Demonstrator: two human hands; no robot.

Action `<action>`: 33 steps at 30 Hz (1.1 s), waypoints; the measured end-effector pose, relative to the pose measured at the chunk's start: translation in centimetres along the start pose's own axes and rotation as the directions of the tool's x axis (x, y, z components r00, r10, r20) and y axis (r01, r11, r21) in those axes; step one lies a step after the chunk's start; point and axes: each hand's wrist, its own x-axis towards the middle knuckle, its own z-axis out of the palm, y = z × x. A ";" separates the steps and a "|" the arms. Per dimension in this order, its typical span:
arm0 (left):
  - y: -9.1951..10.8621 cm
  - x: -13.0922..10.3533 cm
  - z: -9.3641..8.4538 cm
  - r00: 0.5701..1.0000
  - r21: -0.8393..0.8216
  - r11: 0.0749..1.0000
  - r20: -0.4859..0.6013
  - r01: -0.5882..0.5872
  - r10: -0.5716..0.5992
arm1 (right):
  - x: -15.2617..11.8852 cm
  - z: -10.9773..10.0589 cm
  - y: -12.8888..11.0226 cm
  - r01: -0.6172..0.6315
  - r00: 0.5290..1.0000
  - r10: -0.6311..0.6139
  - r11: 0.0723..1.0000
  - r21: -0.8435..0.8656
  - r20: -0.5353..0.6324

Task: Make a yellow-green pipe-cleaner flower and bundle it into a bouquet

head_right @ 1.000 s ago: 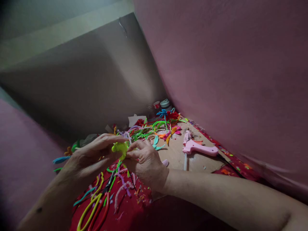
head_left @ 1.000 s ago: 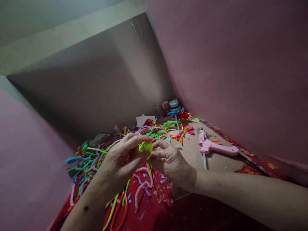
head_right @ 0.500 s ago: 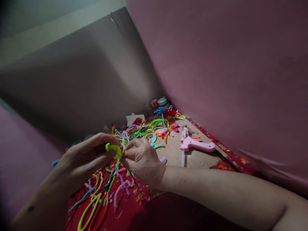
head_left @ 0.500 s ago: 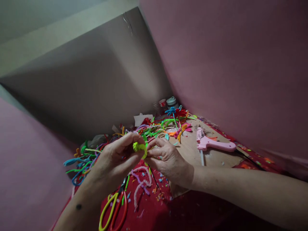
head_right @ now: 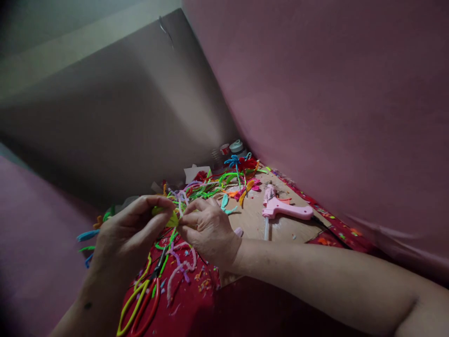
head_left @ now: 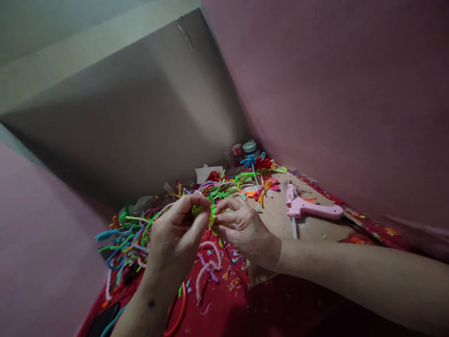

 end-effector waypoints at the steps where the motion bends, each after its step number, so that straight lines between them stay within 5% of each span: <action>1: 0.0 0.0 0.0 0.999 -0.046 0.998 -0.006 0.039 -0.039 | 0.0 0.0 -0.1 0.002 1.000 -0.002 1.000 -0.003 -0.001; 8: 0.3 0.5 -0.5 0.991 -0.132 0.982 0.014 0.137 -0.136 | 0.1 -0.3 -0.3 0.020 0.999 -0.021 0.999 -0.042 -0.027; 16: 0.9 0.8 -1.2 0.995 -0.003 1.000 0.097 0.005 -0.005 | 0.3 -0.4 -0.3 0.063 0.996 -0.070 0.991 -0.118 -0.056; 21: 1.8 0.5 -1.7 0.996 0.242 0.968 0.076 -0.070 0.053 | 0.6 -1.0 -1.2 0.113 0.991 -0.123 0.982 -0.151 -0.060; 25: 1.8 0.4 -1.6 0.998 0.211 0.976 0.033 -0.054 0.048 | 0.6 -1.0 -1.5 0.138 0.989 -0.146 0.977 -0.162 -0.034; 29: 1.3 0.6 -1.2 0.999 0.099 0.995 -0.039 0.000 0.004 | 0.5 -0.4 -1.5 0.095 0.995 -0.094 0.991 -0.092 0.018; 33: 1.3 0.9 -1.5 1.000 0.172 0.985 -0.015 0.021 -0.018 | 0.5 -0.1 -1.9 -0.031 0.996 0.025 0.997 0.067 0.091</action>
